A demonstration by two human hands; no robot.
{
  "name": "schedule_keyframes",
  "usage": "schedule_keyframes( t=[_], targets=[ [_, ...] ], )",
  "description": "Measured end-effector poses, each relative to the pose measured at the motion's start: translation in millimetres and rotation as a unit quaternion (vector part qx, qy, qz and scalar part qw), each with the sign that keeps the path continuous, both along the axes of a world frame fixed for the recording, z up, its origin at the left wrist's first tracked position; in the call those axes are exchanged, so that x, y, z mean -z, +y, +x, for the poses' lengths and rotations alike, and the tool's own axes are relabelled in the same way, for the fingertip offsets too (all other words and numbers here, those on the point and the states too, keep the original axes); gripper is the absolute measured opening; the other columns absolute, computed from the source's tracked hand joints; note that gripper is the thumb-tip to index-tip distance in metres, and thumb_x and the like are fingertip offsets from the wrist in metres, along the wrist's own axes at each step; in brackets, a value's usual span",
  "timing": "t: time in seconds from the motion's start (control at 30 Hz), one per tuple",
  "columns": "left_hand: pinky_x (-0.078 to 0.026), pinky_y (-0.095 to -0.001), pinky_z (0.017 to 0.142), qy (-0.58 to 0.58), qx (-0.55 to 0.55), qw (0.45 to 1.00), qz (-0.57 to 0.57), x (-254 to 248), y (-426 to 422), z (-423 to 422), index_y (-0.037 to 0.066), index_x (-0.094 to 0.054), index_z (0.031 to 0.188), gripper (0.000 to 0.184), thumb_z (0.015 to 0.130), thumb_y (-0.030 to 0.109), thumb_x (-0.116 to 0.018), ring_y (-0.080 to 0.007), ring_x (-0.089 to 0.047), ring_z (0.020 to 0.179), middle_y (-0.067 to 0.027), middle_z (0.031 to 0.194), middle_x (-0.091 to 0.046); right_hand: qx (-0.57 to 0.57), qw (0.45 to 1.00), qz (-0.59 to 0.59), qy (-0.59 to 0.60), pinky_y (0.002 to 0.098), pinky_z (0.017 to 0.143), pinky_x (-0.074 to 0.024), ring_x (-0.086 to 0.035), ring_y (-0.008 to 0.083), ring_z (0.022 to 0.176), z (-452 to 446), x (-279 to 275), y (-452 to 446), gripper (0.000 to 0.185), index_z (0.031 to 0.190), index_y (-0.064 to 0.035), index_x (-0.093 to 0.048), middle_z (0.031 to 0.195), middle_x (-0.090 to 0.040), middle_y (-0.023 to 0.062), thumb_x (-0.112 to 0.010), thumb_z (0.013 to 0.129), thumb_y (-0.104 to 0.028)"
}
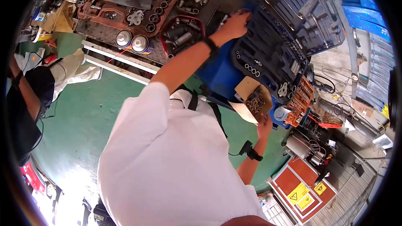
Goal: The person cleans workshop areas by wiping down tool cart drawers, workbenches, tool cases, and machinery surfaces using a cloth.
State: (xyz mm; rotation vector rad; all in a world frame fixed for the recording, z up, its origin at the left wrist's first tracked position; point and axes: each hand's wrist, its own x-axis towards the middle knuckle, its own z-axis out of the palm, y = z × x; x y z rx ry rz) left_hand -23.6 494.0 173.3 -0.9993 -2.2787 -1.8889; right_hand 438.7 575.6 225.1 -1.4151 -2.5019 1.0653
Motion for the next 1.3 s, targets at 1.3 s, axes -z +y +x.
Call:
schedule_keyframes(
  t=[1.3],
  targets=[
    [-0.045, -0.0474, 0.095, -0.267, 0.129, 0.922, -0.248, 86, -72, 75, 0.007, -0.053, 0.131, 0.048, 0.082, 0.008, -0.051, -0.0427, -0.055, 0.112, -0.024, 0.129, -0.054, -0.117, 0.98, 0.129, 0.093, 0.0347, 0.052, -0.0364, -0.041, 0.0222, 0.054, -38, -8, -7, 0.025, 0.111, -0.001, -0.06, 0.067, -0.056, 0.0158, -0.05, 0.099, -0.02]
  ],
)
